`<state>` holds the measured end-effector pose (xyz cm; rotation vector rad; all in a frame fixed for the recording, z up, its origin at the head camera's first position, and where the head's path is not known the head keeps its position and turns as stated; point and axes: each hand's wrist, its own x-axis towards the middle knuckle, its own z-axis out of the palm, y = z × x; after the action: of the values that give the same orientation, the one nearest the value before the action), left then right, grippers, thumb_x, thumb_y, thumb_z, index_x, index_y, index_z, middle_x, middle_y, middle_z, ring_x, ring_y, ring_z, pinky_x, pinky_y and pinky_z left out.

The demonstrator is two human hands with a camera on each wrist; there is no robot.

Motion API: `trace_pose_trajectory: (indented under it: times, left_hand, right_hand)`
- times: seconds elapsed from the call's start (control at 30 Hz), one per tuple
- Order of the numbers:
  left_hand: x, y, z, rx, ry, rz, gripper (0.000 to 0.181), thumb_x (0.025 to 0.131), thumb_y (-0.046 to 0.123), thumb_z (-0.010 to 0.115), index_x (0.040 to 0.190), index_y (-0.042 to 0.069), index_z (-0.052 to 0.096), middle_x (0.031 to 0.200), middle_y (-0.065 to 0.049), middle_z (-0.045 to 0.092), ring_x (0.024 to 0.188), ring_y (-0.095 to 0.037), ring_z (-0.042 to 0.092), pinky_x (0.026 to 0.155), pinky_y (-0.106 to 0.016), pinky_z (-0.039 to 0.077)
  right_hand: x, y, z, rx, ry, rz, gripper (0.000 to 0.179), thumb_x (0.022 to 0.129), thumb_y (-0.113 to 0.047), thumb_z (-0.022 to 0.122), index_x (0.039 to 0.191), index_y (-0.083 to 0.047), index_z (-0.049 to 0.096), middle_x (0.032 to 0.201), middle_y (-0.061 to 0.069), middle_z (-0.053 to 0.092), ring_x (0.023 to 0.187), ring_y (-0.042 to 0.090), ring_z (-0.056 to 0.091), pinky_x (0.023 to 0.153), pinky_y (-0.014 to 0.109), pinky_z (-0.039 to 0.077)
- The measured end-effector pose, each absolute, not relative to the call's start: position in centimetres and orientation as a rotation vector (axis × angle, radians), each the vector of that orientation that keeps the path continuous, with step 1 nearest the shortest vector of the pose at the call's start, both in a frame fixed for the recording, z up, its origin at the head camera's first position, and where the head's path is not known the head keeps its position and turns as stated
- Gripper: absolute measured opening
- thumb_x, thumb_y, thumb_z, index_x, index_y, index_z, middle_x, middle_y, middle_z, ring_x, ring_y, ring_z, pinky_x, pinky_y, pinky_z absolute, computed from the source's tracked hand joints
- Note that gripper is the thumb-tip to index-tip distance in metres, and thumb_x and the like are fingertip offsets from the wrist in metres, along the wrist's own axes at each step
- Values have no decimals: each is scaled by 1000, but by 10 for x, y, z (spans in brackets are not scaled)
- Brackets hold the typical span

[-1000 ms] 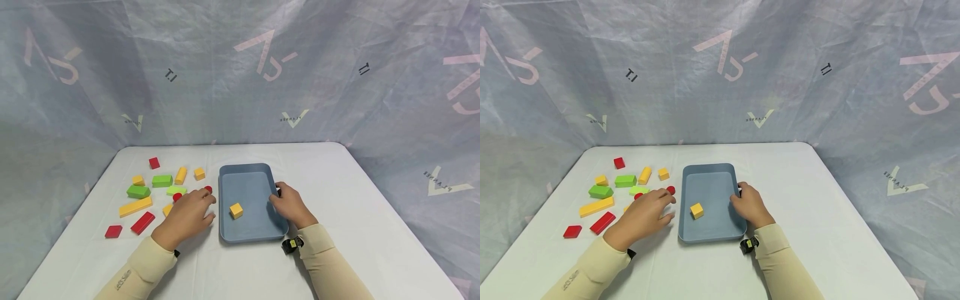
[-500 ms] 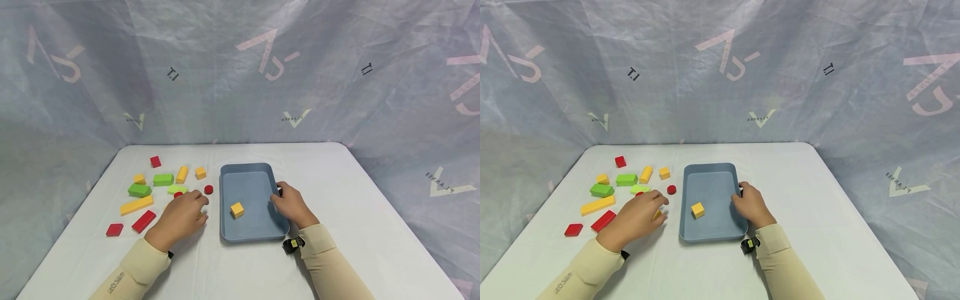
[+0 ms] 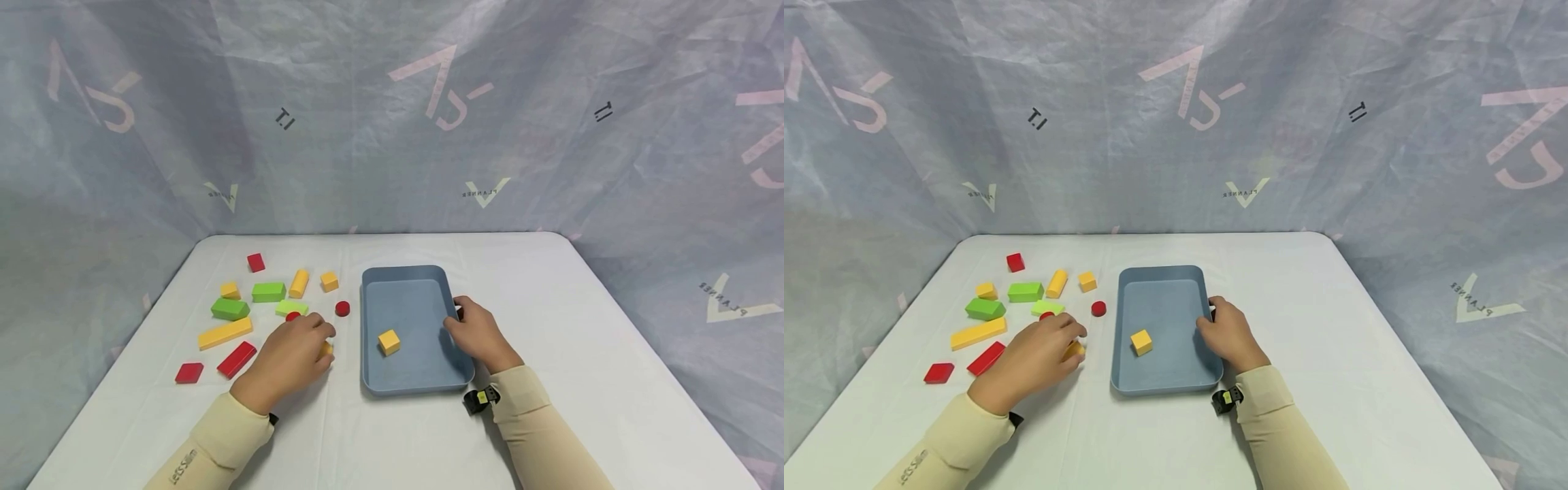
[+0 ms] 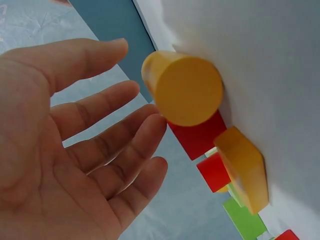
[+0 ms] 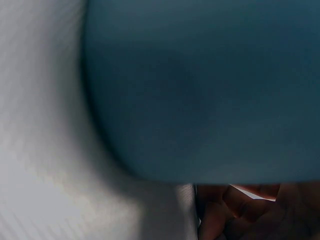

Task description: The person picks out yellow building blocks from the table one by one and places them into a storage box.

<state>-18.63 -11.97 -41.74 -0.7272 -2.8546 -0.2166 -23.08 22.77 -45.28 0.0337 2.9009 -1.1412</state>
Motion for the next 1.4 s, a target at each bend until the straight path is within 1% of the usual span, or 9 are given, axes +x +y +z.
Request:
trace_pose_trajectory:
  times: [0.17, 0.4, 0.6, 0.77, 1.03, 1.27, 1.4]
  left_hand:
    - [-186, -122, -417, -713, -2857, -222, 32, 82, 23, 83, 111, 10, 75, 105, -3, 68, 89, -18, 64, 79, -37, 56]
    - [-186, -125, -416, -673, -2907, -199, 42, 79, 29, 89, 114, 11, 75, 108, -5, 66, 88, -19, 64, 81, -40, 58]
    - [-183, -127, -415, -655, -2906, -202, 38, 78, 27, 89, 110, 11, 75, 104, -5, 64, 83, -18, 62, 80, -38, 57]
    - [-180, -129, -415, -640, -2914, -190, 38, 77, 28, 90, 108, 11, 76, 98, -3, 61, 77, -16, 56, 76, -35, 54]
    - [-171, -138, -420, -636, -2899, -170, 36, 76, 26, 90, 105, 12, 75, 94, 0, 60, 75, -15, 53, 71, -35, 50]
    - [-169, -140, -424, -649, -2909, -153, 37, 76, 25, 89, 107, 11, 73, 88, 2, 58, 73, -13, 49, 68, -34, 46]
    - [-171, -138, -424, -629, -2948, -160, 38, 77, 25, 89, 109, 12, 72, 88, 2, 59, 72, -14, 49, 69, -34, 47]
  right_hand:
    - [-231, 229, -449, 38, 2910, -1133, 52, 99, -26, 54, 148, -6, 50, 119, 14, 67, 92, 23, 65, 75, 38, 54]
    - [-233, 229, -447, 35, 2913, -1132, 52, 99, -26, 55, 148, -7, 50, 119, 14, 67, 93, 23, 65, 76, 38, 54]
    - [-233, 228, -447, 33, 2915, -1128, 52, 100, -26, 55, 148, -7, 50, 120, 14, 67, 93, 23, 65, 77, 39, 55]
    - [-233, 228, -448, 36, 2914, -1125, 52, 101, -27, 55, 149, -8, 49, 121, 14, 67, 96, 24, 65, 78, 40, 55]
    - [-232, 225, -450, 45, 2894, -1133, 51, 100, -27, 55, 148, -8, 50, 118, 13, 67, 93, 23, 64, 77, 39, 54]
    - [-230, 224, -453, 87, 2887, -1136, 52, 100, -28, 55, 147, -9, 51, 117, 13, 66, 93, 24, 63, 76, 38, 53]
    - [-230, 225, -454, 97, 2887, -1137, 53, 100, -29, 55, 149, -9, 50, 118, 12, 65, 92, 23, 62, 75, 38, 53]
